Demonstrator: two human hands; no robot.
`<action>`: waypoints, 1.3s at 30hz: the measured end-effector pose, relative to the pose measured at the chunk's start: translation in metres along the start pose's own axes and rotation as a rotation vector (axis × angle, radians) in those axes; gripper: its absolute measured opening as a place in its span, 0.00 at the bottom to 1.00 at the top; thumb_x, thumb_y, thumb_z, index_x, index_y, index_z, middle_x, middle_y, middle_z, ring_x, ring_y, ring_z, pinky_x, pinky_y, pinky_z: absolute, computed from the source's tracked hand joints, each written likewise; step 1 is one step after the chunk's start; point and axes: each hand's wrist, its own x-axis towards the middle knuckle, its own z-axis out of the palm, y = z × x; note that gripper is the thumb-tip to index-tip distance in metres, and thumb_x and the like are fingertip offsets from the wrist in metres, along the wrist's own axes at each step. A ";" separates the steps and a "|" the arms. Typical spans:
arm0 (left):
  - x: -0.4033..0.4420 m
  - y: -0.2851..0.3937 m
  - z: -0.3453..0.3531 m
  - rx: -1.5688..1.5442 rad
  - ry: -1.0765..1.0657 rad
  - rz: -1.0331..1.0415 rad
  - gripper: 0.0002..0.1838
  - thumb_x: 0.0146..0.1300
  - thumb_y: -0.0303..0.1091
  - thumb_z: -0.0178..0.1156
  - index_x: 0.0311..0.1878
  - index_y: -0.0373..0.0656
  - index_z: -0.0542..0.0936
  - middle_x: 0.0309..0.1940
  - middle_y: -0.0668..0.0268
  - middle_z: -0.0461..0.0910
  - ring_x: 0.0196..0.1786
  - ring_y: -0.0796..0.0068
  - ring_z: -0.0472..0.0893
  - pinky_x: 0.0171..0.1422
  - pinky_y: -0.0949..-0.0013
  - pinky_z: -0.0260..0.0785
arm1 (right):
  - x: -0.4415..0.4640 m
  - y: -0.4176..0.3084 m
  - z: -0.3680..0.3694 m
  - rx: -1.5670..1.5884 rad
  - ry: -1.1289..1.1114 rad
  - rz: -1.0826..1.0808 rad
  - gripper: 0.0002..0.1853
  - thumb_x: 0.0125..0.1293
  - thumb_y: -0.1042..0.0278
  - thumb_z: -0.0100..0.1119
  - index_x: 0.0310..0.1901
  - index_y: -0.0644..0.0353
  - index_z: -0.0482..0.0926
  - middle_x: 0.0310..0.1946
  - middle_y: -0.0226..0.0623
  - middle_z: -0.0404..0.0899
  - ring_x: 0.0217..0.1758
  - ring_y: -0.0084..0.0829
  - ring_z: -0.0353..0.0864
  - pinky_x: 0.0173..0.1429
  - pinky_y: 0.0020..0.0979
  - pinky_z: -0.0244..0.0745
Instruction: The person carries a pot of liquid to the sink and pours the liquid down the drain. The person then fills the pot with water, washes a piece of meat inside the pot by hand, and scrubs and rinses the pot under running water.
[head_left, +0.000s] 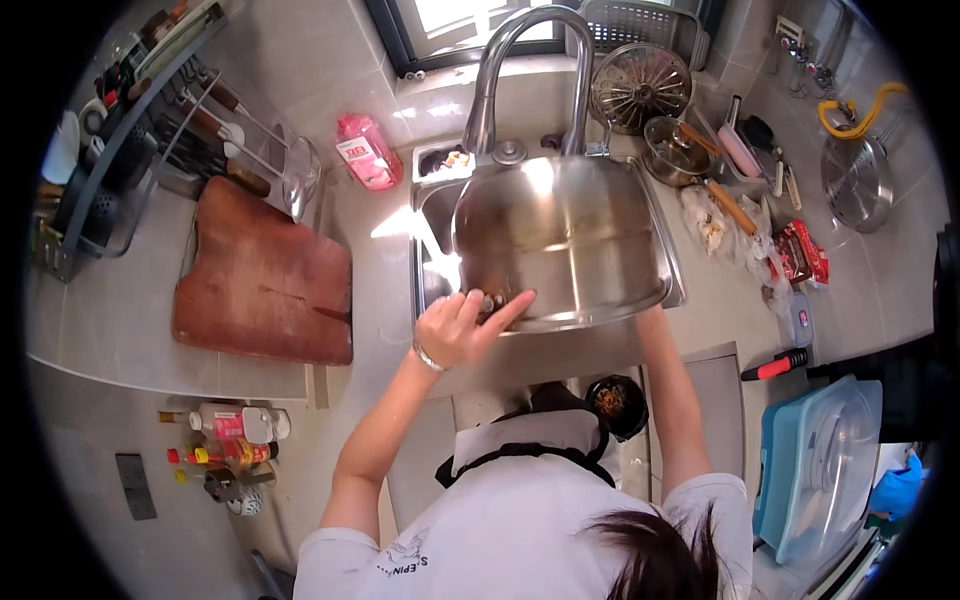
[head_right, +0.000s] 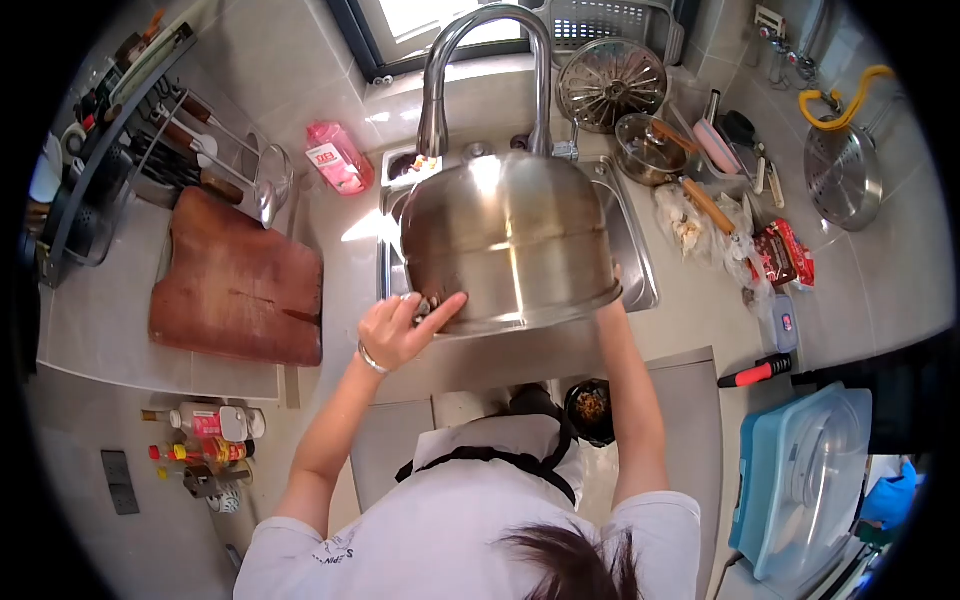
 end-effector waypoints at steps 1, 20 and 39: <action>0.000 -0.004 0.001 -0.003 0.020 -0.005 0.31 0.43 0.29 0.55 0.55 0.65 0.75 0.22 0.72 0.64 0.16 0.82 0.59 0.16 0.80 0.53 | -0.002 -0.006 0.000 0.019 0.012 -0.010 0.09 0.62 0.59 0.53 0.35 0.55 0.76 0.25 0.26 0.74 0.25 0.16 0.72 0.21 0.19 0.62; 0.060 -0.028 -0.029 -0.001 0.241 -0.136 0.26 0.36 0.30 0.63 0.46 0.61 0.82 0.18 0.73 0.64 0.16 0.79 0.63 0.15 0.75 0.54 | -0.025 -0.147 0.103 -0.139 -0.357 -0.299 0.22 0.63 0.51 0.54 0.49 0.62 0.76 0.24 0.23 0.77 0.19 0.11 0.68 0.19 0.15 0.60; 0.096 0.044 -0.038 0.036 0.101 0.157 0.23 0.37 0.33 0.61 0.43 0.61 0.83 0.22 0.67 0.67 0.16 0.81 0.56 0.15 0.81 0.46 | 0.030 -0.115 0.084 0.049 -0.296 -0.112 0.17 0.61 0.57 0.56 0.45 0.61 0.77 0.25 0.23 0.76 0.20 0.12 0.70 0.20 0.15 0.62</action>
